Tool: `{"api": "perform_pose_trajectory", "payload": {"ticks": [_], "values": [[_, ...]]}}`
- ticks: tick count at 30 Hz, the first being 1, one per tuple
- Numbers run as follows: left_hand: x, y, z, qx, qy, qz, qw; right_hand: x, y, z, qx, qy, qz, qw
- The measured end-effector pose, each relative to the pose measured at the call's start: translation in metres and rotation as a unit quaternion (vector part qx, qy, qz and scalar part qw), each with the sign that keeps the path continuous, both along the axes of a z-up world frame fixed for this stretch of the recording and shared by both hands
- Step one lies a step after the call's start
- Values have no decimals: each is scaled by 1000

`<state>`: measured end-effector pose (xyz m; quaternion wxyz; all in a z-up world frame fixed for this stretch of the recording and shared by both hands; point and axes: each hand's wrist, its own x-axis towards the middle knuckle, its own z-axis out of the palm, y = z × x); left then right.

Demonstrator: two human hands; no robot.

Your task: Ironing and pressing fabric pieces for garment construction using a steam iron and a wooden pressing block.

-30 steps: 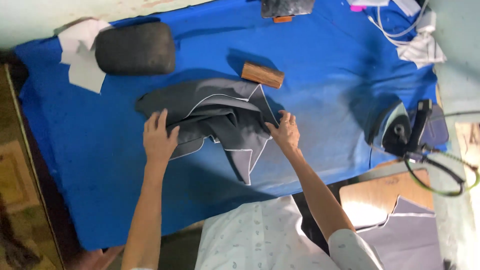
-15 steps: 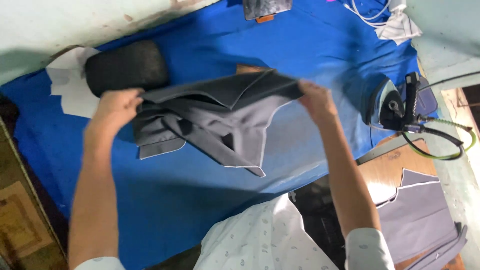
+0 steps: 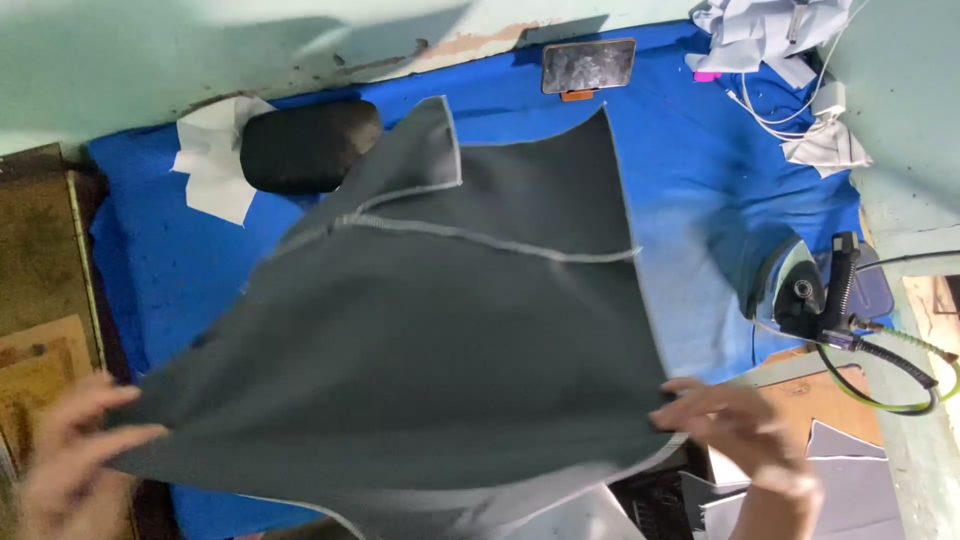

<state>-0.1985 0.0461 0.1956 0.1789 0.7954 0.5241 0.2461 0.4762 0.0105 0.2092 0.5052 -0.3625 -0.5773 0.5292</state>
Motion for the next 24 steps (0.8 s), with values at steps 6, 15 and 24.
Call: {"api": "perform_pose_trajectory", "payload": {"ticks": [6,15,24], "values": [[39,-108,-158,-275,-165,325,890,-57,-1,-70,-533,-401,-14,745],[66,-122,-222,-256,-240,511,785,-65,-36,-218,-480,-432,-192,740],[29,-148,-305,-104,93,495,857,-98,-82,-329,-88,-616,-309,719]]}}
